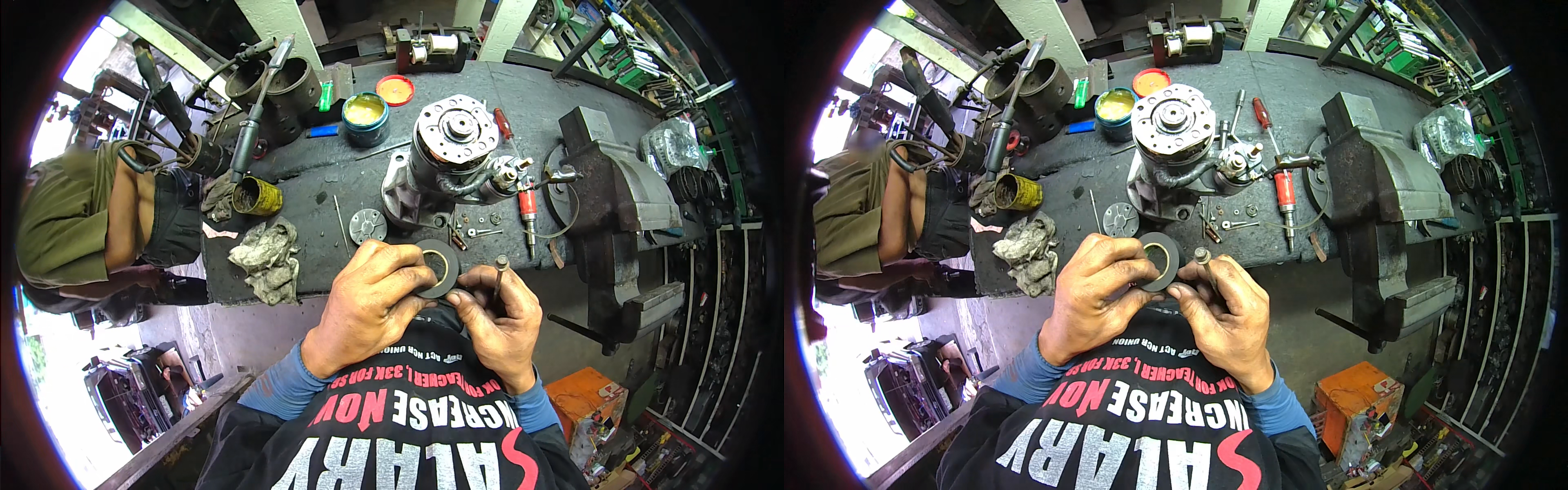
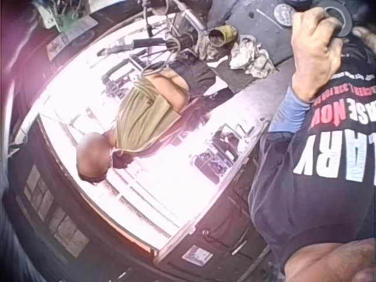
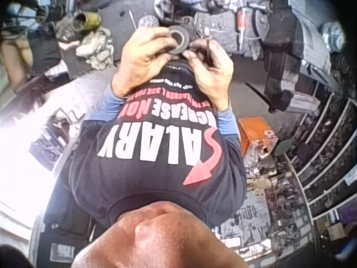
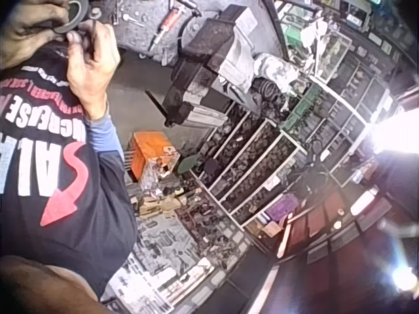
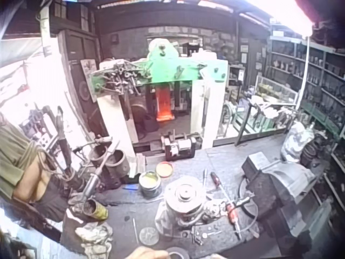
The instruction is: The person assembles a small electric motor by hand, inserting brushes and springs, fitting the stator and rotor, and tightening screws. They wipe parts with a rag and apply grease from a container before final assembly.
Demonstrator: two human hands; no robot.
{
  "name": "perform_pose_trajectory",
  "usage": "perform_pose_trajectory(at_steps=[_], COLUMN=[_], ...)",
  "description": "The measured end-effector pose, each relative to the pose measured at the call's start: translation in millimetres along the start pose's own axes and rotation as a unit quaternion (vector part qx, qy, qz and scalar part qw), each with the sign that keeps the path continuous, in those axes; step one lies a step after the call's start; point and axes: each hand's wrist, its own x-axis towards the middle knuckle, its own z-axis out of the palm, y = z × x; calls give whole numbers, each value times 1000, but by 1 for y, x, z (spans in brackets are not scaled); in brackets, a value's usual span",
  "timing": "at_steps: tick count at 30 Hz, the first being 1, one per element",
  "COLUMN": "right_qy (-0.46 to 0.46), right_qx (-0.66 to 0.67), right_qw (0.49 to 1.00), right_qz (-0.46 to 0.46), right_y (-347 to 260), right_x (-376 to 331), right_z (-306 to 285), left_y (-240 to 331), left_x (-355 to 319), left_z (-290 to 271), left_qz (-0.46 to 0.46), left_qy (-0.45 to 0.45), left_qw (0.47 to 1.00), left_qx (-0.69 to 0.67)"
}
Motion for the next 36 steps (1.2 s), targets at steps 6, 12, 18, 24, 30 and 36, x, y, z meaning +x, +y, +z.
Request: perform_pose_trajectory(at_steps=[6,12,18,24,30,36], right_qy=[-7,-11,-21,-27,-45,-37], right_qx=[-10,-17,-13,-20,-51,-85], right_qw=[1000,998,999,999,992,994], right_qz=[-15,-66,-40,-10,-110,-60], right_y=[2,6,6,-1,10,-7], right_x=[-1,0,1,1,5,5], right_z=[-3,-2,-1,-1,-4,-10], left_y=[1,1,-5,-6,-4,-8], left_x=[-1,-3,-6,-9,-6,-14], left_z=[2,1,-1,2,1,-3], left_qz=[2,8,2,-5,6,-22], left_qy=[1,5,-15,6,12,-3], left_qw=[1000,1000,1000,1000,1000,999], left_qx=[3,-1,-17,-23,-13,-34])
